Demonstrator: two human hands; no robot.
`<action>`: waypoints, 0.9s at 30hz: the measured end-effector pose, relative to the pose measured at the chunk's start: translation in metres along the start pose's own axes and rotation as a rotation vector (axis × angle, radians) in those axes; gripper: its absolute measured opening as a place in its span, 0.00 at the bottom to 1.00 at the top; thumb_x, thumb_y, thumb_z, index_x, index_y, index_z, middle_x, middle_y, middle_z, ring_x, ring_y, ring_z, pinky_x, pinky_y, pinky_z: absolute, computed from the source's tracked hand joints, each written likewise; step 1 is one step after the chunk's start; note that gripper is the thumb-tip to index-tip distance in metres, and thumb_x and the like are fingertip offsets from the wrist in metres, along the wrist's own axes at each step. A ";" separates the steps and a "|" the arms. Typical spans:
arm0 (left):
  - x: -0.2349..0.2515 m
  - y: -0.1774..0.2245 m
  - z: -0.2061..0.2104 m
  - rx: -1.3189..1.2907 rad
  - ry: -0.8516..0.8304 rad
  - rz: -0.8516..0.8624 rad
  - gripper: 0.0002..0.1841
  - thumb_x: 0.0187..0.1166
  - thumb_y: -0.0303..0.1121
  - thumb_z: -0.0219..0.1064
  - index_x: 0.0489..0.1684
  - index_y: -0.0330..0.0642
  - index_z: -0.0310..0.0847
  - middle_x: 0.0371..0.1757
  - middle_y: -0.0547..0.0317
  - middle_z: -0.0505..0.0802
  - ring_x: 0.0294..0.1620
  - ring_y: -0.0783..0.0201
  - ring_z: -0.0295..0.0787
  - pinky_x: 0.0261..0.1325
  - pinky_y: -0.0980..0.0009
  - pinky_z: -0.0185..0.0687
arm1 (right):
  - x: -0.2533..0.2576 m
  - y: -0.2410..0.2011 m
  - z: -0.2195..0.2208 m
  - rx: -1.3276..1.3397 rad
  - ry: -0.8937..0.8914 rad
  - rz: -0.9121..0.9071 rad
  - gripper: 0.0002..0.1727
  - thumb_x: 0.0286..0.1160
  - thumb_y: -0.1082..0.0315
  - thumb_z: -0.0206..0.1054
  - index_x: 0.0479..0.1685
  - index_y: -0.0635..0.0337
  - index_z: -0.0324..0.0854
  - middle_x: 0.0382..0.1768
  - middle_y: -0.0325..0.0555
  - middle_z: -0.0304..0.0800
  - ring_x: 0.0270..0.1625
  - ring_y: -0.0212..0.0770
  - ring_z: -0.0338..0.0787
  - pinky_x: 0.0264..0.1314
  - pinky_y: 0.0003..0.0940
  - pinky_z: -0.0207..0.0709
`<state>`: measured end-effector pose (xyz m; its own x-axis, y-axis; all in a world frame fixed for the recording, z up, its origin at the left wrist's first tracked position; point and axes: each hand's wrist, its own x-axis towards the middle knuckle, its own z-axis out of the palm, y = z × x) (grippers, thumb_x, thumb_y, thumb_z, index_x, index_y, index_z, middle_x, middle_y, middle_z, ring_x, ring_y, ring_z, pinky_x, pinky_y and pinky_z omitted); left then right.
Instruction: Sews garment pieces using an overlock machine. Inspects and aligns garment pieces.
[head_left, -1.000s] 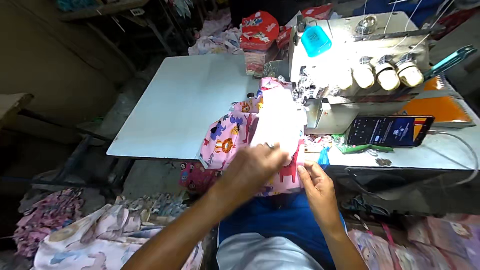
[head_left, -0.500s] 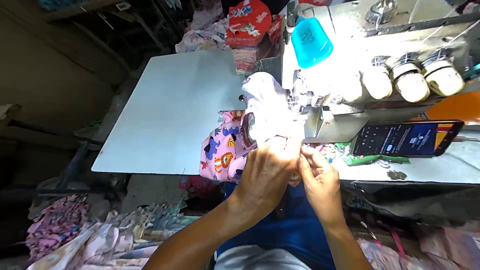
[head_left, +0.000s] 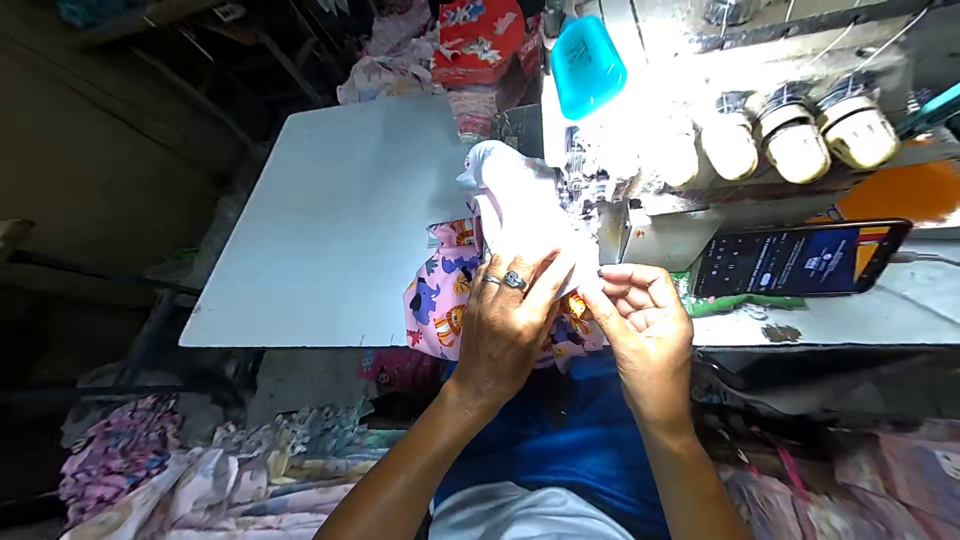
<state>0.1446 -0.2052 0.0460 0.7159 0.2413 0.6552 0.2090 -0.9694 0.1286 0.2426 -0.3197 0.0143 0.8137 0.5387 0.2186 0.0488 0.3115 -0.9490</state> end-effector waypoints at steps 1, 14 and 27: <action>0.001 -0.001 0.001 0.007 0.009 0.016 0.14 0.79 0.30 0.71 0.60 0.43 0.92 0.64 0.48 0.91 0.65 0.51 0.85 0.69 0.60 0.76 | 0.000 0.000 -0.001 -0.002 -0.006 -0.003 0.19 0.70 0.77 0.74 0.60 0.60 0.78 0.43 0.40 0.94 0.41 0.32 0.95 0.46 0.26 0.92; 0.002 -0.018 -0.007 -0.084 0.017 0.216 0.07 0.79 0.29 0.71 0.47 0.41 0.95 0.46 0.52 0.95 0.48 0.56 0.89 0.53 0.64 0.81 | -0.003 -0.003 0.000 0.023 -0.035 0.003 0.21 0.72 0.79 0.71 0.64 0.62 0.75 0.43 0.43 0.94 0.41 0.37 0.97 0.47 0.32 0.94; 0.002 -0.015 -0.007 -0.065 0.027 0.247 0.08 0.78 0.35 0.71 0.43 0.49 0.97 0.40 0.54 0.94 0.43 0.56 0.86 0.49 0.62 0.76 | 0.006 -0.006 -0.002 -0.005 -0.085 0.004 0.20 0.74 0.80 0.69 0.64 0.61 0.74 0.42 0.40 0.94 0.40 0.32 0.95 0.47 0.28 0.91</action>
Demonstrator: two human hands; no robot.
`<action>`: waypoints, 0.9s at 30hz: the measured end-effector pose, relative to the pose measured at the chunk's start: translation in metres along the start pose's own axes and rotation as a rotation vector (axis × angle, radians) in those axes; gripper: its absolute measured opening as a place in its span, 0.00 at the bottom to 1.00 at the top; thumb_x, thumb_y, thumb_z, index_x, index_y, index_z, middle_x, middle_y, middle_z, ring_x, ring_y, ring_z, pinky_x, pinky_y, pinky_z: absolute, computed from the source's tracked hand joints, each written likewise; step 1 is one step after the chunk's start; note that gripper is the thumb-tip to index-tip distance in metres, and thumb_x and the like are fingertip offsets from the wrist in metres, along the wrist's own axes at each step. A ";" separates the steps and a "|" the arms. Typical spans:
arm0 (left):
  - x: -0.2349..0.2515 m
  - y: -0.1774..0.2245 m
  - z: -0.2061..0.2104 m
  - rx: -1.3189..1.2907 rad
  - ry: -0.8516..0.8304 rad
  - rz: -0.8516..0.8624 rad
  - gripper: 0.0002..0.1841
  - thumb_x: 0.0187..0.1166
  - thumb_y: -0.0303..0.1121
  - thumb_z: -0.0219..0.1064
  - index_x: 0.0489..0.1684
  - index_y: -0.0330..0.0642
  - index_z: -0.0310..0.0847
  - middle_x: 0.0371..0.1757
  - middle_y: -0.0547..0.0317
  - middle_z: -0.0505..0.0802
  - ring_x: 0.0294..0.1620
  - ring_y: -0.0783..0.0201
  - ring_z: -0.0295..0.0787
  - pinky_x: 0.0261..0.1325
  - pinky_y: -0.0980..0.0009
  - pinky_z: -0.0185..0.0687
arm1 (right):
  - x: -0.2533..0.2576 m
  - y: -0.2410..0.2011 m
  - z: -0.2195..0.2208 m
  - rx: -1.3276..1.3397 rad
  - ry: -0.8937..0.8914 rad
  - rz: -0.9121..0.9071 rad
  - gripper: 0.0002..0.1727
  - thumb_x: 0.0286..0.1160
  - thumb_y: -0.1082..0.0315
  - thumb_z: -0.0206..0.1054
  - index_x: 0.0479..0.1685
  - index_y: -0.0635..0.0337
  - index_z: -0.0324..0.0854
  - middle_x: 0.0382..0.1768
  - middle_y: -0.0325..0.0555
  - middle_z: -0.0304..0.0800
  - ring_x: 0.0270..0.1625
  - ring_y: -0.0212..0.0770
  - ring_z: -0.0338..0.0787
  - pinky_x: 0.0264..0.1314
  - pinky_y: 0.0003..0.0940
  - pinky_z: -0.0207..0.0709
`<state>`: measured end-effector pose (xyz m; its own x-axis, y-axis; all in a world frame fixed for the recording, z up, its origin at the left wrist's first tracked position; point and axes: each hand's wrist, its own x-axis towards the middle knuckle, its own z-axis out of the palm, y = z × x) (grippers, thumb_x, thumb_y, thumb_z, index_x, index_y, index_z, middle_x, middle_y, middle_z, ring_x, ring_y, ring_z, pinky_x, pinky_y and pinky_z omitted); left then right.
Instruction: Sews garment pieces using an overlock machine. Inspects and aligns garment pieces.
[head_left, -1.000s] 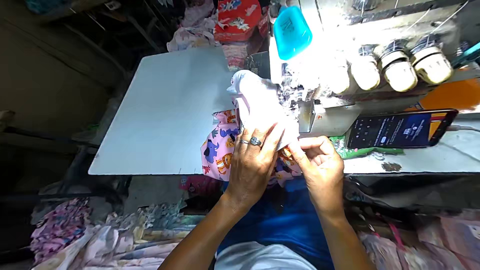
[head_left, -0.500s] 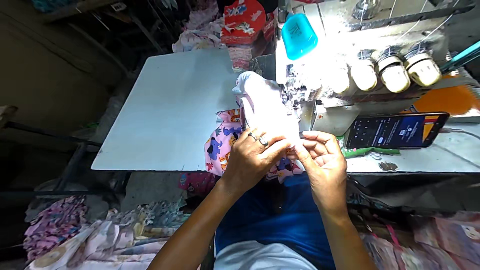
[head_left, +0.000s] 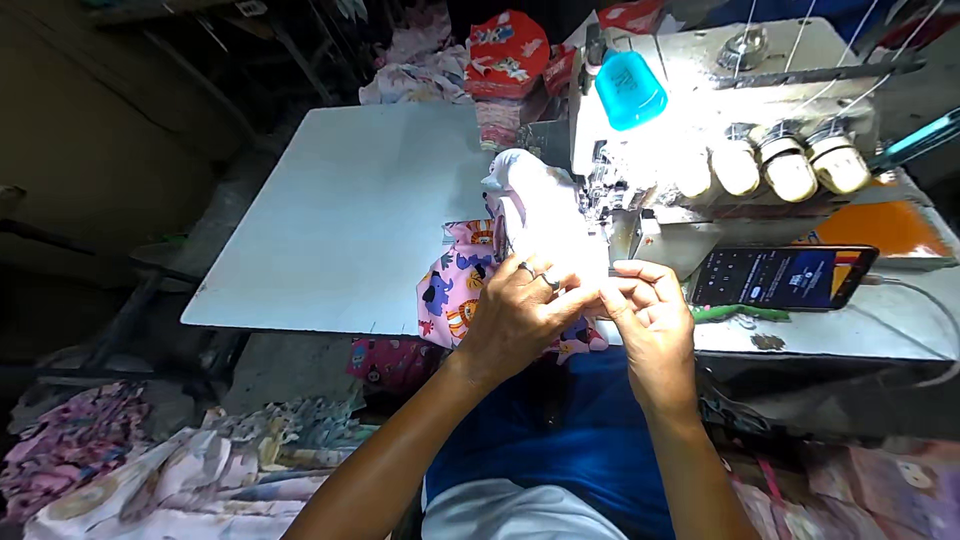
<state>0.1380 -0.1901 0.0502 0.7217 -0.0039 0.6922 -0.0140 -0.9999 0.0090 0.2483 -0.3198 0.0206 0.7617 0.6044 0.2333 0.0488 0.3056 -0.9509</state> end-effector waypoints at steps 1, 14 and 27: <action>-0.002 0.002 0.004 -0.004 0.022 -0.016 0.10 0.76 0.41 0.72 0.43 0.50 0.97 0.43 0.53 0.94 0.46 0.55 0.85 0.52 0.61 0.75 | 0.001 -0.001 0.000 -0.018 0.002 -0.013 0.20 0.73 0.79 0.70 0.63 0.61 0.74 0.41 0.39 0.94 0.40 0.31 0.95 0.46 0.26 0.91; -0.005 -0.008 -0.005 0.075 -0.201 -0.066 0.22 0.80 0.19 0.58 0.71 0.45 0.86 0.73 0.56 0.89 0.75 0.56 0.84 0.80 0.58 0.71 | 0.016 -0.003 -0.006 -0.652 -0.002 -0.408 0.12 0.75 0.73 0.67 0.50 0.61 0.94 0.40 0.44 0.90 0.43 0.27 0.88 0.48 0.16 0.81; 0.043 -0.041 -0.001 -0.005 -0.230 -0.458 0.20 0.86 0.24 0.57 0.67 0.51 0.89 0.74 0.58 0.88 0.76 0.52 0.84 0.65 0.49 0.83 | -0.001 0.003 -0.011 -0.918 -0.092 -0.415 0.21 0.80 0.71 0.62 0.69 0.70 0.82 0.43 0.55 0.92 0.43 0.43 0.92 0.50 0.33 0.86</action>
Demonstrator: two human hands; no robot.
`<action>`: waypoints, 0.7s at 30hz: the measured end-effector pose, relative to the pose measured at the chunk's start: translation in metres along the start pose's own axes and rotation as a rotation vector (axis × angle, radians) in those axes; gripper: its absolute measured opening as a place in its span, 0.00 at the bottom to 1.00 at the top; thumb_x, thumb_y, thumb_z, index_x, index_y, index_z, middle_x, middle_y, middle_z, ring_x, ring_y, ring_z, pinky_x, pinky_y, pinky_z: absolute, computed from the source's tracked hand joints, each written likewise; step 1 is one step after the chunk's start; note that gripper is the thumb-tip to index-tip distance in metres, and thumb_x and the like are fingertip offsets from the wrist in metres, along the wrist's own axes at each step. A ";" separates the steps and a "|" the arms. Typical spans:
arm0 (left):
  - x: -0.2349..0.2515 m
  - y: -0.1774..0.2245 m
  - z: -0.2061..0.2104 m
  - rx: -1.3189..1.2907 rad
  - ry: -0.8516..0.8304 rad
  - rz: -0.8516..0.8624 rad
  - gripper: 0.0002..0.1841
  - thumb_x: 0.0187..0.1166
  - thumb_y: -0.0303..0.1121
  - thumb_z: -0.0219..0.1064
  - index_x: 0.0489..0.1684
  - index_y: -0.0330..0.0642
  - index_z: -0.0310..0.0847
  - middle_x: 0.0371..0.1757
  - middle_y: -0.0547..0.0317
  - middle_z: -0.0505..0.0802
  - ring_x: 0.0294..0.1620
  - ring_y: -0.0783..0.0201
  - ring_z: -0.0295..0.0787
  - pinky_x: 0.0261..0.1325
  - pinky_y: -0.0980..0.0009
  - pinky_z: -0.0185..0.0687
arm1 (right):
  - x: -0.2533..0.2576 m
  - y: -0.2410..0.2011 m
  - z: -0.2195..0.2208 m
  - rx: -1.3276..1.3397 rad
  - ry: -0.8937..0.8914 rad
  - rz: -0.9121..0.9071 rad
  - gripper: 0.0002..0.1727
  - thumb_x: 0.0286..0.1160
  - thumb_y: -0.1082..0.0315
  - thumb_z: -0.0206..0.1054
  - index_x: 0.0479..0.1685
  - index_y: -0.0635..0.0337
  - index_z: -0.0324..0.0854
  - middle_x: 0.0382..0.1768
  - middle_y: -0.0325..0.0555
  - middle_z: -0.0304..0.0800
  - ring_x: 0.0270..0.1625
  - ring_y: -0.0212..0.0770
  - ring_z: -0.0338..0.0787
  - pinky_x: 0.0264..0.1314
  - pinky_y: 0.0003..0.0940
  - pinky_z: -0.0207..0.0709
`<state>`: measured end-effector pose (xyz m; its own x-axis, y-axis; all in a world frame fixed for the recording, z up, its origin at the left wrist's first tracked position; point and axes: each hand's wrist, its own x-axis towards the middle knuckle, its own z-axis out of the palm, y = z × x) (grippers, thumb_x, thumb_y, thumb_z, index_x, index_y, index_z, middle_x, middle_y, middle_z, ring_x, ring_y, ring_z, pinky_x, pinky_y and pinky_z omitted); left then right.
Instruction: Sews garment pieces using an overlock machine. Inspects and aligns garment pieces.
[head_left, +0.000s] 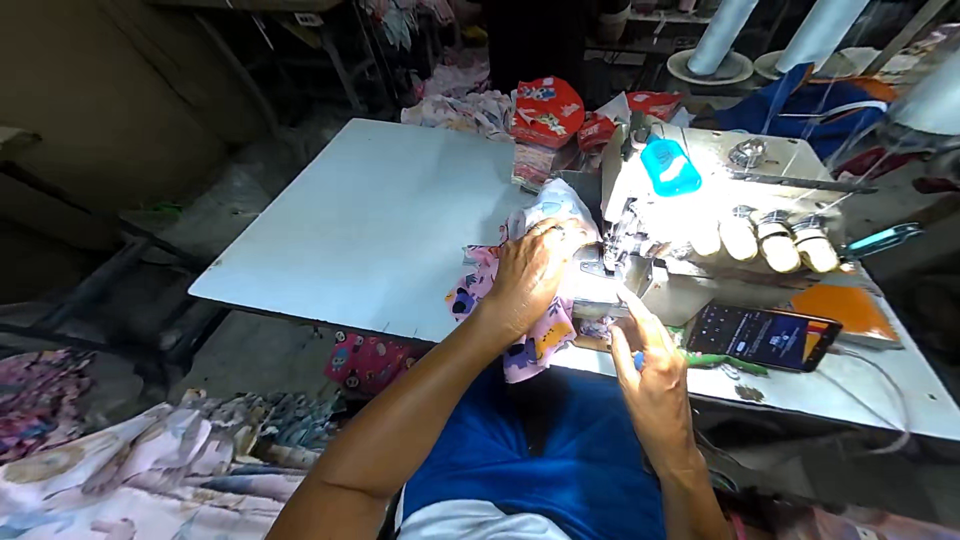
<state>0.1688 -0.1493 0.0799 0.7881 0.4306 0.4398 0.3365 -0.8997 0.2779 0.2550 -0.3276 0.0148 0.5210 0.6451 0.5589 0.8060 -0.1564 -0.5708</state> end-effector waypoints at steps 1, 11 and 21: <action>-0.008 0.005 -0.006 0.005 0.005 -0.023 0.20 0.84 0.22 0.58 0.68 0.48 0.88 0.75 0.56 0.88 0.76 0.51 0.83 0.64 0.48 0.83 | -0.004 -0.001 0.001 0.033 -0.007 0.001 0.22 0.81 0.70 0.63 0.71 0.71 0.81 0.45 0.55 0.93 0.44 0.42 0.93 0.52 0.32 0.86; -0.087 0.026 0.010 -0.133 0.137 -0.154 0.19 0.76 0.19 0.64 0.61 0.44 0.91 0.70 0.42 0.83 0.58 0.46 0.88 0.50 0.54 0.89 | -0.001 -0.017 0.018 0.570 -0.224 -0.071 0.32 0.92 0.55 0.55 0.79 0.78 0.69 0.65 0.55 0.89 0.66 0.33 0.89 0.73 0.28 0.80; -0.136 -0.032 0.028 -0.121 -0.036 -0.290 0.28 0.91 0.49 0.51 0.80 0.40 0.76 0.83 0.46 0.79 0.86 0.47 0.71 0.88 0.46 0.59 | -0.004 0.042 -0.013 0.456 0.122 0.175 0.13 0.75 0.76 0.65 0.52 0.80 0.82 0.53 0.52 0.90 0.55 0.22 0.88 0.59 0.16 0.81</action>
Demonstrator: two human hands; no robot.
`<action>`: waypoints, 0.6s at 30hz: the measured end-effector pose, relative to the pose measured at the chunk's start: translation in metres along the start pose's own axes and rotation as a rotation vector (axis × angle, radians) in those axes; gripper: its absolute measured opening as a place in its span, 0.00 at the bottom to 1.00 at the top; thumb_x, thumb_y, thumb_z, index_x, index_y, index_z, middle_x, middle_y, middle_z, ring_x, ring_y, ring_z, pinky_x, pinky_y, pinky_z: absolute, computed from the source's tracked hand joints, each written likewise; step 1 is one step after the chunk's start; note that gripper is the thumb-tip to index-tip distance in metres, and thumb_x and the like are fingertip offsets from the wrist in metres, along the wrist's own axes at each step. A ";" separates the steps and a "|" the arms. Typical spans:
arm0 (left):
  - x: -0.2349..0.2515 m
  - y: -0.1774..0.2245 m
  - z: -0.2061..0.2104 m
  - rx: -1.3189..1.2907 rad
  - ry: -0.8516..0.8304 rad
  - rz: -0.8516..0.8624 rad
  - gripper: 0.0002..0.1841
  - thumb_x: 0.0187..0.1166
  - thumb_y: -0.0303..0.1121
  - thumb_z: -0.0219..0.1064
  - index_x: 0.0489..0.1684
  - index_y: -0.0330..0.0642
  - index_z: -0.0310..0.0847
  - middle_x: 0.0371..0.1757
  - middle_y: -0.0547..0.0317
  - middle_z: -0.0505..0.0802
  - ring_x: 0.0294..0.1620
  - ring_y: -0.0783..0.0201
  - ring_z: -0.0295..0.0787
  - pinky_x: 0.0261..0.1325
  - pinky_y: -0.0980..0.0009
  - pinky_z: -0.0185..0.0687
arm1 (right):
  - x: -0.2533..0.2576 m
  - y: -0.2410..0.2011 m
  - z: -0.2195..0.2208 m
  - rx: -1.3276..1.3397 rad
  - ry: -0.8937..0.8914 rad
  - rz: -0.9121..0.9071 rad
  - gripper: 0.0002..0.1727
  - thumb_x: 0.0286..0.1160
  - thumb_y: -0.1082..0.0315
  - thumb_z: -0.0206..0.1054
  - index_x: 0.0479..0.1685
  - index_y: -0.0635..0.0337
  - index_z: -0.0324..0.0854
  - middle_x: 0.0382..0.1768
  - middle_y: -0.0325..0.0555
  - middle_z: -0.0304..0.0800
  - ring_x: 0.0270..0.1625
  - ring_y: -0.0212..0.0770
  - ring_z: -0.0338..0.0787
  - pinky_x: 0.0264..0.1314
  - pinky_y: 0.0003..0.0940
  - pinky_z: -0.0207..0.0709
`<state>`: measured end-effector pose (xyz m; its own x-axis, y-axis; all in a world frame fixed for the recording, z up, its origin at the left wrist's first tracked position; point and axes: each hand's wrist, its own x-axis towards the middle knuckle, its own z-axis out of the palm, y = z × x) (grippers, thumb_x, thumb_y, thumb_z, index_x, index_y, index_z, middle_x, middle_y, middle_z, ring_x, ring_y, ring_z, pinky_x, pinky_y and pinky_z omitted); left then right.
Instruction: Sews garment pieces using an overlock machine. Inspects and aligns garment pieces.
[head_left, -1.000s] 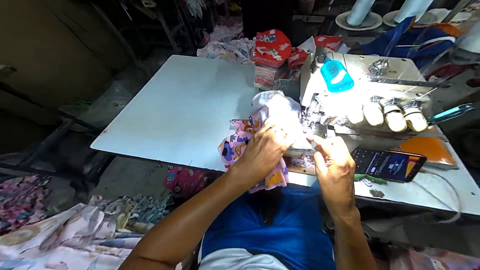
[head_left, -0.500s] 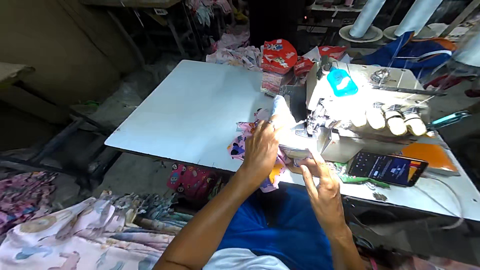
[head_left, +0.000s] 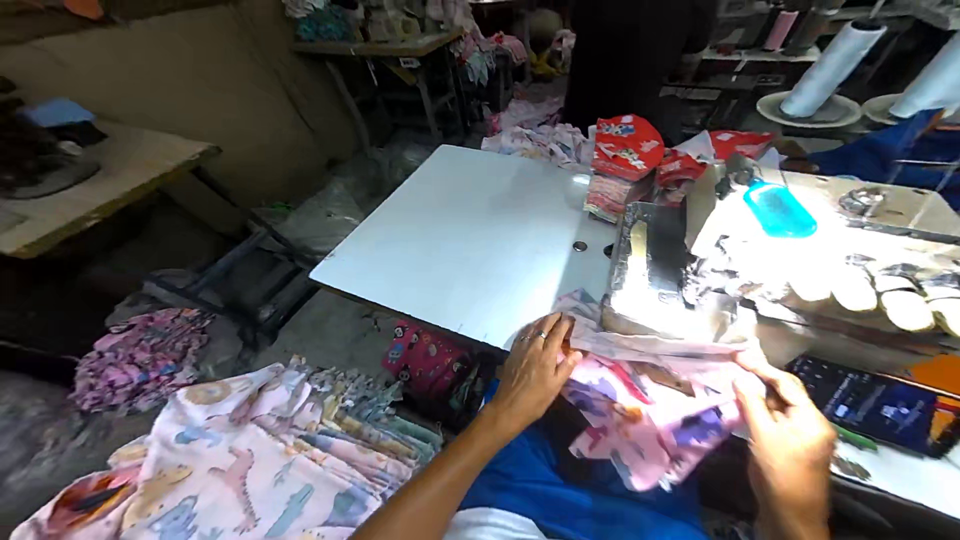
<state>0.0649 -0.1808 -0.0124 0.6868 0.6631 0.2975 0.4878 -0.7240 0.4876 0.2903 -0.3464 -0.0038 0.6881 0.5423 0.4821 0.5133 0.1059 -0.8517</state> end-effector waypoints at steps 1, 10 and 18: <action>0.006 -0.010 -0.003 0.072 -0.103 -0.038 0.30 0.92 0.53 0.47 0.86 0.45 0.71 0.89 0.49 0.72 0.91 0.48 0.61 0.91 0.42 0.46 | -0.004 0.000 -0.005 0.010 -0.022 0.001 0.15 0.74 0.77 0.65 0.54 0.81 0.81 0.55 0.52 0.89 0.56 0.20 0.87 0.59 0.14 0.81; 0.085 -0.040 -0.028 0.005 0.022 0.065 0.20 0.84 0.25 0.62 0.75 0.39 0.82 0.77 0.44 0.83 0.81 0.44 0.75 0.82 0.42 0.66 | -0.065 -0.020 -0.007 0.190 -0.366 0.106 0.24 0.77 0.79 0.62 0.72 0.81 0.74 0.73 0.60 0.79 0.76 0.34 0.80 0.77 0.25 0.75; 0.035 0.062 -0.060 -0.322 -0.219 0.600 0.28 0.76 0.48 0.73 0.68 0.37 0.82 0.36 0.58 0.90 0.27 0.72 0.78 0.32 0.77 0.75 | -0.041 -0.045 0.006 0.166 -0.378 -0.199 0.15 0.83 0.72 0.62 0.62 0.63 0.88 0.67 0.47 0.89 0.71 0.31 0.85 0.74 0.24 0.79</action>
<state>0.0870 -0.1911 0.0772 0.8960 0.0904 0.4348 -0.1679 -0.8374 0.5201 0.2360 -0.3689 0.0134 0.3330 0.7607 0.5572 0.5064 0.3542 -0.7862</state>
